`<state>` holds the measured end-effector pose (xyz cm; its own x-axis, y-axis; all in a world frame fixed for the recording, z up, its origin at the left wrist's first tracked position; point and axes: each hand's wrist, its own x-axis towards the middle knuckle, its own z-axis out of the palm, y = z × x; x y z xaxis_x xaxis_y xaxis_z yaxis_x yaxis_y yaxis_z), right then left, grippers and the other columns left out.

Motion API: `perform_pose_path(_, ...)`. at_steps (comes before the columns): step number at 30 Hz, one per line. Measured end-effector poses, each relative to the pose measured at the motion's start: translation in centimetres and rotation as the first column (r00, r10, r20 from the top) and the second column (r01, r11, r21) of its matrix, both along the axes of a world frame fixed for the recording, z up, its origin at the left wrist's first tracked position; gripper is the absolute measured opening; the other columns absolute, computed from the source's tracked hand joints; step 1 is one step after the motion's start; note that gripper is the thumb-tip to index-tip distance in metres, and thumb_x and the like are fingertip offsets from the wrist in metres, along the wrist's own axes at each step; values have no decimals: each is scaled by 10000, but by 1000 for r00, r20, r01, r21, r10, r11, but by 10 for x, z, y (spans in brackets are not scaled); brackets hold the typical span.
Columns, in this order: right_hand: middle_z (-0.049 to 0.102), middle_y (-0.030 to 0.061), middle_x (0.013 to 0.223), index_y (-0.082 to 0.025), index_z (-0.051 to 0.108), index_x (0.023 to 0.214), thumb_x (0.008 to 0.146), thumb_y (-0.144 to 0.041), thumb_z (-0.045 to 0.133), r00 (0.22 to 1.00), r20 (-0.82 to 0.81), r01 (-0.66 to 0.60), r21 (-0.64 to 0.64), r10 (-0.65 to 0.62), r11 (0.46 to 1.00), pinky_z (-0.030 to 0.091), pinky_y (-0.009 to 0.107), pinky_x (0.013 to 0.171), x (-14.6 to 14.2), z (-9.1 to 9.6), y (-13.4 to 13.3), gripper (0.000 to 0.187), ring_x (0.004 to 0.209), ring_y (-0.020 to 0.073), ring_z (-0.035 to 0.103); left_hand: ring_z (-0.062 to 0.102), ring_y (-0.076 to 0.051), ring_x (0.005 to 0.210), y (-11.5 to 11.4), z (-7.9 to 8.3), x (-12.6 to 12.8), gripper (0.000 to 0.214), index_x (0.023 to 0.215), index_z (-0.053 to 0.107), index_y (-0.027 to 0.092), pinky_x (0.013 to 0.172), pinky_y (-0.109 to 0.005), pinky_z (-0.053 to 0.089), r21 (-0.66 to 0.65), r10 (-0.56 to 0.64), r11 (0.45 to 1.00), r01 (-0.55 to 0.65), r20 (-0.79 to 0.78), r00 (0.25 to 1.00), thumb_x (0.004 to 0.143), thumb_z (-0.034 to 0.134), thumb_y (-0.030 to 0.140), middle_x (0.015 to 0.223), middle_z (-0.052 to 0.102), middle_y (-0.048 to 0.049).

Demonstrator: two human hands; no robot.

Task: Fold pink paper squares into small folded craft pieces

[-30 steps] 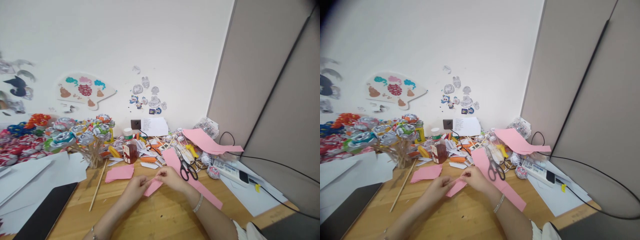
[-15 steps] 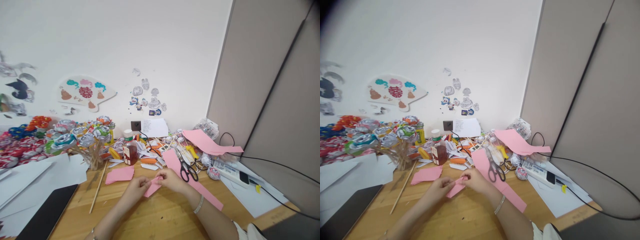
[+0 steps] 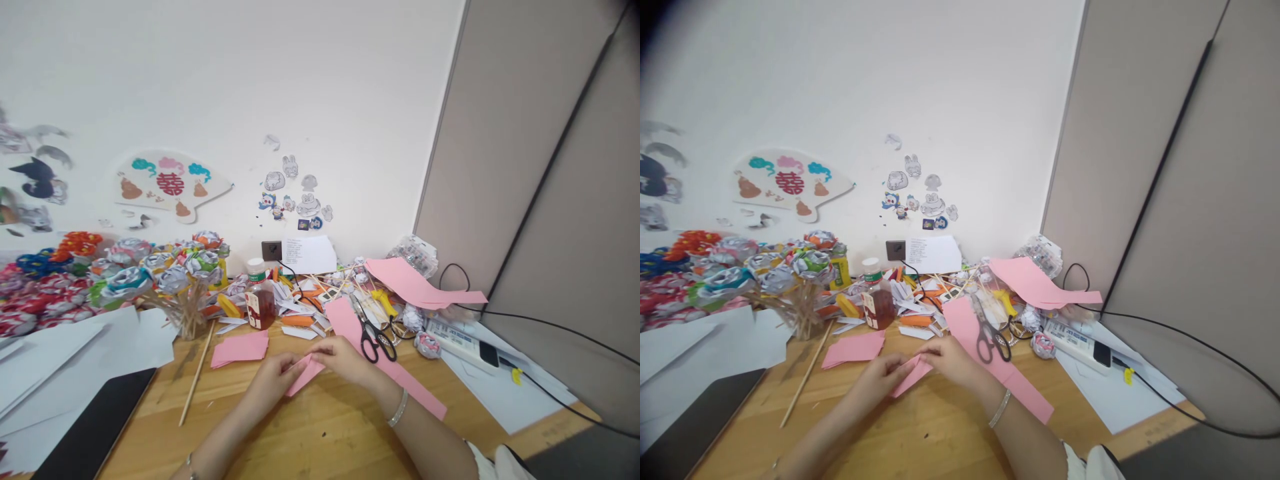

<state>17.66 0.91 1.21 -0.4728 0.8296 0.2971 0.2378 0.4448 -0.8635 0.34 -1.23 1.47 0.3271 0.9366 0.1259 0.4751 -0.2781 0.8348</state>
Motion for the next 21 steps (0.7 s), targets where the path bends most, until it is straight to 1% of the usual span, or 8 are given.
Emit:
perform_pose_path(3,665,57,884,-163,666,891,756,-198,518,1000,10,-13,-8,13,1000,445,279,722,-3,1,-4,204,819,183,595,438,-121,543,-1,-1,0,362,691,603,130,496,-210,305,41,6,999,-6,-20,1000,749,444,450,578,528,20)
perform_pose_path(7,665,55,868,-161,667,886,756,-196,509,1000,1,9,-12,-9,1000,443,276,699,-5,2,-7,207,799,184,595,492,-145,589,-2,0,0,325,713,617,136,534,-217,339,120,28,993,-20,-59,998,751,464,420,627,593,-10)
perform_pose_path(10,665,47,808,-155,675,841,753,-209,512,999,-2,43,-21,-43,999,433,256,650,-6,0,-7,193,748,175,590,482,-136,569,-4,1,1,317,670,609,145,512,-206,317,206,42,978,-18,-113,993,761,464,412,607,593,-7)
perform_pose_path(13,648,34,738,-149,675,779,742,-199,513,996,22,87,-30,-86,996,411,229,586,-7,-2,-7,173,683,155,568,457,-125,525,-5,2,1,362,602,578,149,479,-201,279,273,72,962,-13,-208,976,779,433,430,552,572,-1)
perform_pose_path(17,603,10,640,-142,658,719,728,-158,498,989,59,139,-25,-138,990,358,195,503,-9,-3,-8,161,582,119,517,480,-134,521,-6,1,2,402,589,559,154,481,-207,283,300,89,954,8,-308,947,796,389,454,551,576,-12)
perform_pose_path(21,553,-9,583,-135,630,685,720,-145,498,988,58,145,-4,-145,989,327,181,478,-10,0,-10,137,543,99,475,503,-139,536,-7,2,2,421,609,572,162,496,-208,304,309,85,951,15,-308,948,813,352,457,575,601,-23)
